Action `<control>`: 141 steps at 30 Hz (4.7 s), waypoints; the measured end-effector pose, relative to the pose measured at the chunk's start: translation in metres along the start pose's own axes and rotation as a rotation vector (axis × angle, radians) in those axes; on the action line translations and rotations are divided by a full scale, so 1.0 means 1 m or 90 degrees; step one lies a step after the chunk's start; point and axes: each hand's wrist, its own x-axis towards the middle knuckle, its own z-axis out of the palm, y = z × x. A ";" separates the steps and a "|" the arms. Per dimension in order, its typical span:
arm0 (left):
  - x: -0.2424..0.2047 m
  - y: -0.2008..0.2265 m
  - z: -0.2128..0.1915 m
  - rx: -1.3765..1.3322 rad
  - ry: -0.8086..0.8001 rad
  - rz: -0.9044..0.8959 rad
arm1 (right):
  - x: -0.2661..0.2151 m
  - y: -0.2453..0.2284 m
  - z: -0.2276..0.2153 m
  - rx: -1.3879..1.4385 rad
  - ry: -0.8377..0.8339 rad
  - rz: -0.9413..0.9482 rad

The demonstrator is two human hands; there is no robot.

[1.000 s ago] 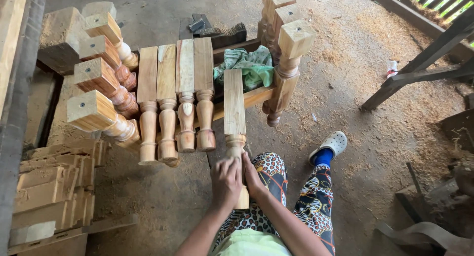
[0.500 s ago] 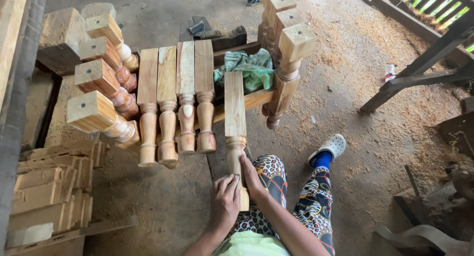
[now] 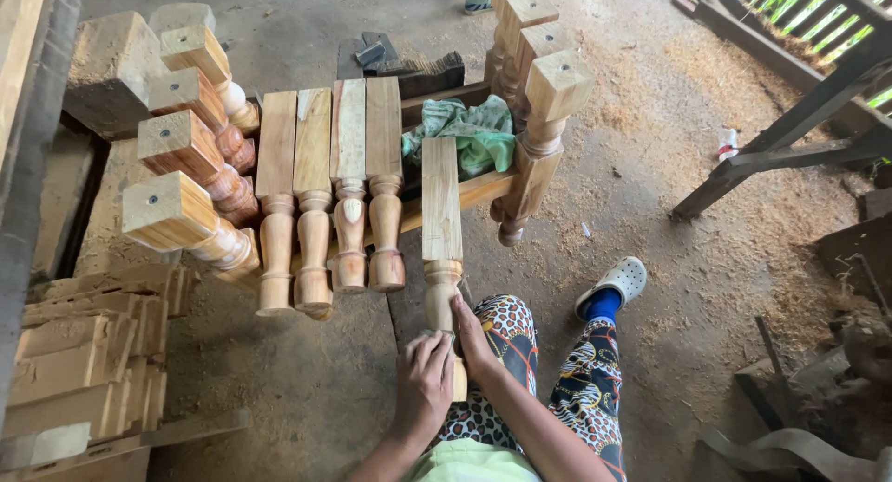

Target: Sanding wooden table legs by hand with sandpaper.

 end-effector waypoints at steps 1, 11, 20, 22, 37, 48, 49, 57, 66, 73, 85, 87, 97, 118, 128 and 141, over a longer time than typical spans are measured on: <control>-0.004 0.006 -0.008 -0.021 0.024 0.019 | -0.001 0.000 0.002 0.006 0.007 -0.002; 0.051 -0.020 0.025 0.031 0.044 -0.045 | 0.016 0.018 -0.010 0.044 0.070 0.033; 0.018 -0.015 0.018 0.015 -0.011 -0.030 | -0.002 -0.001 -0.001 0.053 0.010 0.031; 0.039 -0.009 0.013 0.002 0.044 -0.003 | -0.001 -0.003 0.000 0.061 -0.013 0.024; 0.038 0.000 0.009 0.016 0.035 -0.015 | -0.002 -0.003 -0.002 0.117 -0.001 0.073; 0.010 -0.001 0.004 0.011 0.004 0.002 | -0.008 -0.014 0.003 0.096 -0.003 0.113; 0.001 -0.001 0.002 0.002 0.003 0.003 | -0.008 -0.014 0.004 0.078 0.023 0.122; 0.053 -0.015 0.024 -0.033 0.043 -0.044 | -0.012 -0.018 0.007 0.094 0.014 0.133; -0.008 -0.001 -0.005 -0.044 -0.028 -0.044 | -0.003 -0.011 0.003 0.057 0.028 0.146; 0.054 -0.032 0.034 -0.088 -0.011 -0.137 | -0.004 0.003 -0.001 -0.083 0.024 -0.025; 0.025 -0.006 -0.006 -0.160 -0.043 -0.145 | -0.008 0.001 -0.018 0.146 -0.001 0.100; 0.021 0.005 -0.009 -0.149 -0.028 -0.089 | 0.005 0.013 -0.031 0.220 -0.056 0.110; 0.007 0.022 -0.015 -0.029 -0.033 0.010 | 0.003 0.011 -0.012 0.125 0.024 0.040; -0.012 -0.014 0.021 0.148 0.037 0.105 | 0.050 0.040 -0.023 0.112 0.103 0.197; 0.049 -0.022 0.047 0.161 0.034 0.124 | 0.007 0.005 -0.006 0.144 0.038 0.071; 0.053 -0.039 0.056 0.058 0.037 0.081 | 0.015 0.006 -0.009 0.130 0.077 0.130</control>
